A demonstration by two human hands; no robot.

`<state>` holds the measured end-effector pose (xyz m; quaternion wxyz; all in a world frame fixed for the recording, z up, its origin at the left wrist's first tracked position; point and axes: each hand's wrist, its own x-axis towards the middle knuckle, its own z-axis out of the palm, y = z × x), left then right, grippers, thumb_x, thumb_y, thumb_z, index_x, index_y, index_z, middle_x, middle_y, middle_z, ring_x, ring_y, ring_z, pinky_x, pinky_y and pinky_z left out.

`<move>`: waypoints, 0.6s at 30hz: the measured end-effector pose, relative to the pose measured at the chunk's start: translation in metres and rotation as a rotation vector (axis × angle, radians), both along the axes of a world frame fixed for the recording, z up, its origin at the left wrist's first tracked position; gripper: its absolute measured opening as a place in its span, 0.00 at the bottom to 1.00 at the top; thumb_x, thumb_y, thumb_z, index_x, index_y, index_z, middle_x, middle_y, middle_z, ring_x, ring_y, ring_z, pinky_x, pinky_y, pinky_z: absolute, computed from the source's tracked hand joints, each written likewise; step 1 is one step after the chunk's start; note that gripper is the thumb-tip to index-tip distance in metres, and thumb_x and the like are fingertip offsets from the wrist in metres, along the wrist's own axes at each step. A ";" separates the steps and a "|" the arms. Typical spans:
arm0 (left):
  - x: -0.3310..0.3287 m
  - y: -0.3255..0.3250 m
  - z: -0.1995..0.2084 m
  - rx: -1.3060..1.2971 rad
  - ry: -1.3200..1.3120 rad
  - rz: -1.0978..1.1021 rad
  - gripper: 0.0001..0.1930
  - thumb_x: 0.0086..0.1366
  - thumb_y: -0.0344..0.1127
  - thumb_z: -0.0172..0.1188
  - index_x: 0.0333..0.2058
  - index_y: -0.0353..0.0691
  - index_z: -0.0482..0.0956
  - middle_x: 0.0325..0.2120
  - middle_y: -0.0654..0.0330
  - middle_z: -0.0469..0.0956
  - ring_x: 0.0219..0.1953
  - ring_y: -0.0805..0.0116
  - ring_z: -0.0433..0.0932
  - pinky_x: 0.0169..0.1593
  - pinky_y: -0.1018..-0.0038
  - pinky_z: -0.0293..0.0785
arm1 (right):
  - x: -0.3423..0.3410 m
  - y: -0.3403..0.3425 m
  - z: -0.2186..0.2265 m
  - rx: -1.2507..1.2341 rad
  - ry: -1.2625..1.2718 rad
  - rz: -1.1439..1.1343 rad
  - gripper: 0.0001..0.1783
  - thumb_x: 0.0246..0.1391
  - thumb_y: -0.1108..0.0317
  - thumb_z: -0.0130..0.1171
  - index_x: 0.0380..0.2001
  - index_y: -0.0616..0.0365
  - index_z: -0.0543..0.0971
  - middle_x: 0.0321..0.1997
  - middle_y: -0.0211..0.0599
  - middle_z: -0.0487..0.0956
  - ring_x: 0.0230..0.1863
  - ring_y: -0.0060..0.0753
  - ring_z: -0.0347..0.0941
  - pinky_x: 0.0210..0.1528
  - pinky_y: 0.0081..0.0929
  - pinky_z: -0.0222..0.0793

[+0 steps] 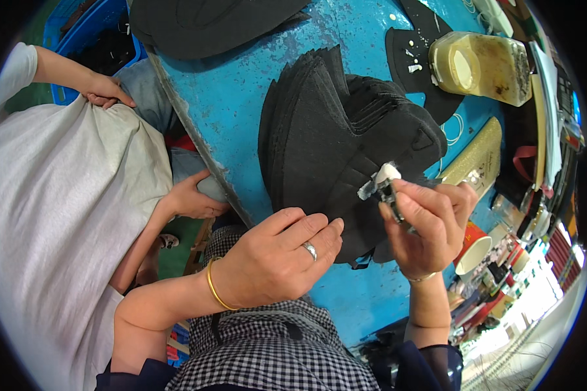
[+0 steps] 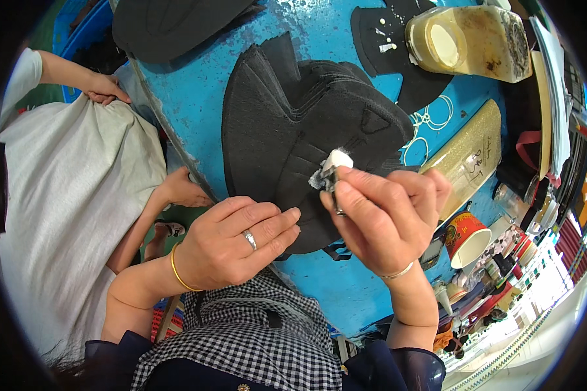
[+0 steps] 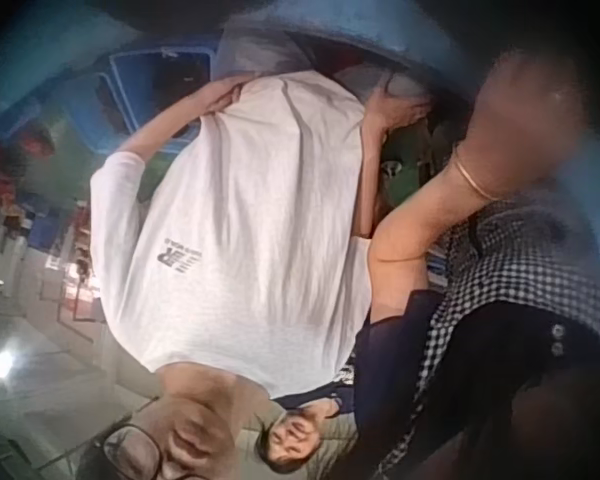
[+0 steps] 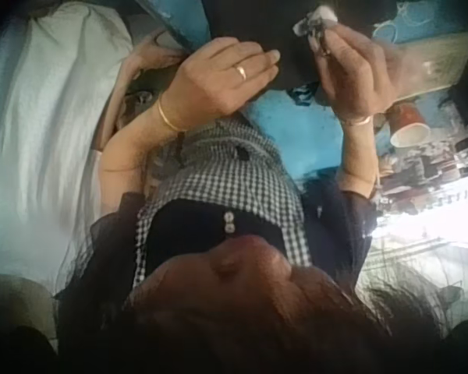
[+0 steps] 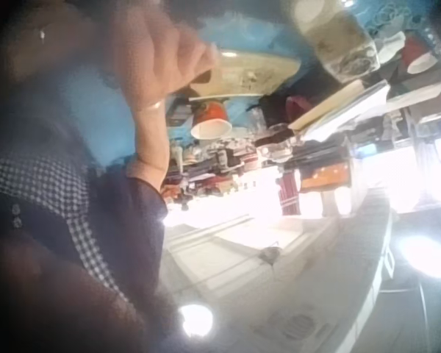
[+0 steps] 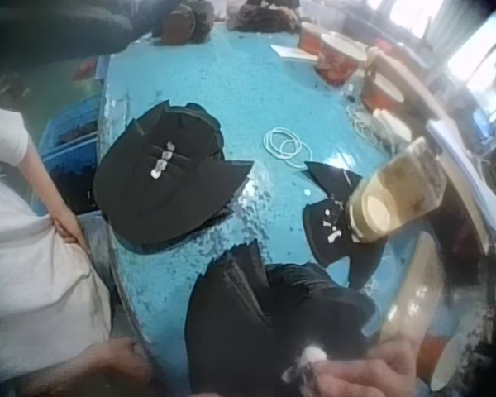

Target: The person arranges stacks of shoe upper pieces on a table, applies glue onto the pieces using a clamped applicator, and adjusts the small sponge in the clamp by hand.

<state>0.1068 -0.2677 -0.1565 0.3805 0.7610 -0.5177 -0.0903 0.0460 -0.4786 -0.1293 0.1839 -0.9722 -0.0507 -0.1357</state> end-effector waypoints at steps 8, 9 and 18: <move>0.002 -0.003 0.008 0.006 -0.034 -0.017 0.11 0.49 0.29 0.61 0.34 0.39 0.84 0.31 0.62 0.80 0.34 0.68 0.79 0.36 0.74 0.75 | -0.004 -0.038 0.015 0.608 -0.140 -0.247 0.10 0.51 0.72 0.64 0.36 0.60 0.76 0.38 0.39 0.81 0.36 0.28 0.70 0.45 0.31 0.64; 0.002 -0.004 0.012 0.010 -0.025 -0.016 0.13 0.47 0.29 0.60 0.35 0.39 0.84 0.28 0.65 0.78 0.32 0.68 0.77 0.35 0.74 0.74 | 0.000 -0.048 0.016 0.649 -0.179 -0.336 0.08 0.54 0.73 0.61 0.37 0.62 0.76 0.40 0.41 0.81 0.38 0.29 0.70 0.47 0.30 0.65; 0.059 0.028 0.068 -0.031 -0.253 0.059 0.21 0.39 0.30 0.66 0.38 0.52 0.82 0.27 0.67 0.61 0.35 0.64 0.67 0.40 0.65 0.71 | 0.069 -0.136 -0.027 0.178 -0.155 -0.527 0.08 0.49 0.71 0.67 0.35 0.56 0.82 0.30 0.27 0.74 0.33 0.22 0.70 0.37 0.21 0.62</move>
